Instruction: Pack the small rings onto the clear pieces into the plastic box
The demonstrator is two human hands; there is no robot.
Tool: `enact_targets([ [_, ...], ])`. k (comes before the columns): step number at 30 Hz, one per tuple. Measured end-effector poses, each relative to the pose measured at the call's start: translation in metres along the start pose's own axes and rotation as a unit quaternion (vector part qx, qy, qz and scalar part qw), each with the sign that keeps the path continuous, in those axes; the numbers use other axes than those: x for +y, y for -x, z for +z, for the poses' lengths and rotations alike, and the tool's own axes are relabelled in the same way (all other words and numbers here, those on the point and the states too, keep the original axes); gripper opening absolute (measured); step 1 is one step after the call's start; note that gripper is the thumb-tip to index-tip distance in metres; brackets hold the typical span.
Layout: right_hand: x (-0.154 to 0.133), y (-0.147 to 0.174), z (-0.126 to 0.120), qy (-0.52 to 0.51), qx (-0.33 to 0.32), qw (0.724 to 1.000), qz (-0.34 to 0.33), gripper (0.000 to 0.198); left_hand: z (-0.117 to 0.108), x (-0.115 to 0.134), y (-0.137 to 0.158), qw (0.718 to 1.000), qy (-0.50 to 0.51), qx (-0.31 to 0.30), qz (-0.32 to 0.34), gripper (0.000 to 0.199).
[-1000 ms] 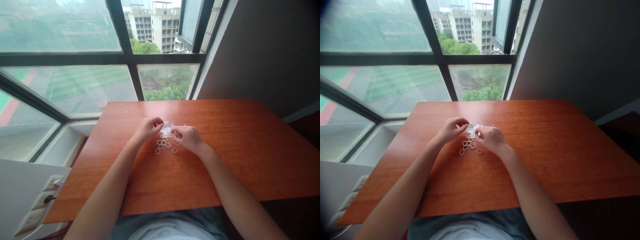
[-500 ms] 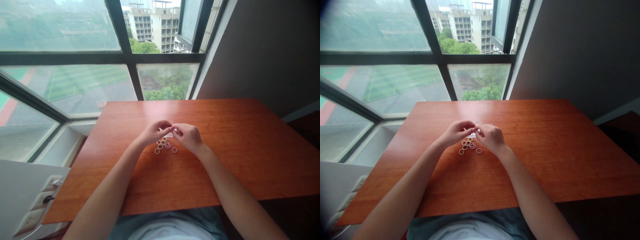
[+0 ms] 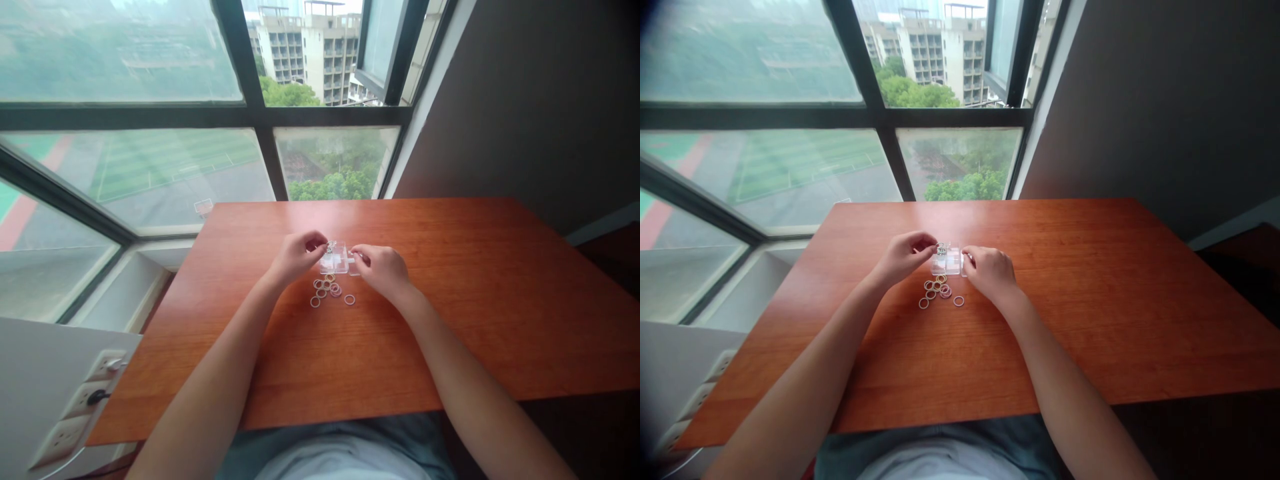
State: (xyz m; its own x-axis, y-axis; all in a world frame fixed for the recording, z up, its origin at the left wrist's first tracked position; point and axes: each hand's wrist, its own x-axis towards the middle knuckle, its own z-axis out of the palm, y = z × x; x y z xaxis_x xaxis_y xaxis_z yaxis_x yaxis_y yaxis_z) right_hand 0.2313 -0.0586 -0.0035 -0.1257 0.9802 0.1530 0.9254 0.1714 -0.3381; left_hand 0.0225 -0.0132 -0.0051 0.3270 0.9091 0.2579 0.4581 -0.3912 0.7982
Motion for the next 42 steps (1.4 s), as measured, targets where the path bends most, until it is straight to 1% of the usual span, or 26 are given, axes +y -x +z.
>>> enact_targets([
  [3,0.0,0.0,0.0,0.038,-0.049,0.998,0.013,0.03,0.0,-0.013,-0.002,1.0,-0.008,0.012,-0.013,0.018],
  [6,-0.002,0.001,0.0,0.061,-0.093,0.994,-0.004,0.028,0.002,-0.02,-0.002,0.999,-0.027,0.018,-0.018,0.018],
  [8,-0.003,0.002,0.001,0.061,-0.105,0.992,-0.021,0.029,0.003,-0.022,-0.002,0.999,-0.042,0.022,-0.018,0.019],
  [15,-0.005,0.003,0.003,0.054,-0.111,0.991,-0.051,0.033,-0.001,-0.022,-0.001,0.997,-0.053,0.041,-0.024,0.02],
  [20,-0.004,0.004,0.004,0.045,-0.11,0.992,-0.053,0.032,-0.003,-0.023,-0.002,0.997,-0.059,0.04,-0.031,0.02],
  [23,-0.003,0.004,0.004,0.037,-0.112,0.992,-0.054,0.033,-0.004,-0.023,-0.002,0.996,-0.068,0.029,-0.043,0.021],
  [26,-0.002,0.003,0.005,0.033,-0.109,0.992,-0.057,0.033,-0.005,-0.022,-0.001,0.994,-0.092,-0.001,-0.054,0.022],
  [29,-0.002,0.002,0.006,0.031,-0.104,0.992,-0.06,0.034,-0.005,-0.018,0.0,0.992,-0.109,-0.026,-0.05,0.021],
  [36,-0.001,0.001,0.006,0.035,-0.096,0.992,-0.074,0.034,-0.006,-0.012,0.001,0.991,-0.124,-0.039,-0.044,0.02],
  [42,0.001,0.001,0.005,0.035,-0.097,0.992,-0.077,0.035,-0.006,-0.011,0.001,0.991,-0.124,-0.03,-0.044,0.02],
])
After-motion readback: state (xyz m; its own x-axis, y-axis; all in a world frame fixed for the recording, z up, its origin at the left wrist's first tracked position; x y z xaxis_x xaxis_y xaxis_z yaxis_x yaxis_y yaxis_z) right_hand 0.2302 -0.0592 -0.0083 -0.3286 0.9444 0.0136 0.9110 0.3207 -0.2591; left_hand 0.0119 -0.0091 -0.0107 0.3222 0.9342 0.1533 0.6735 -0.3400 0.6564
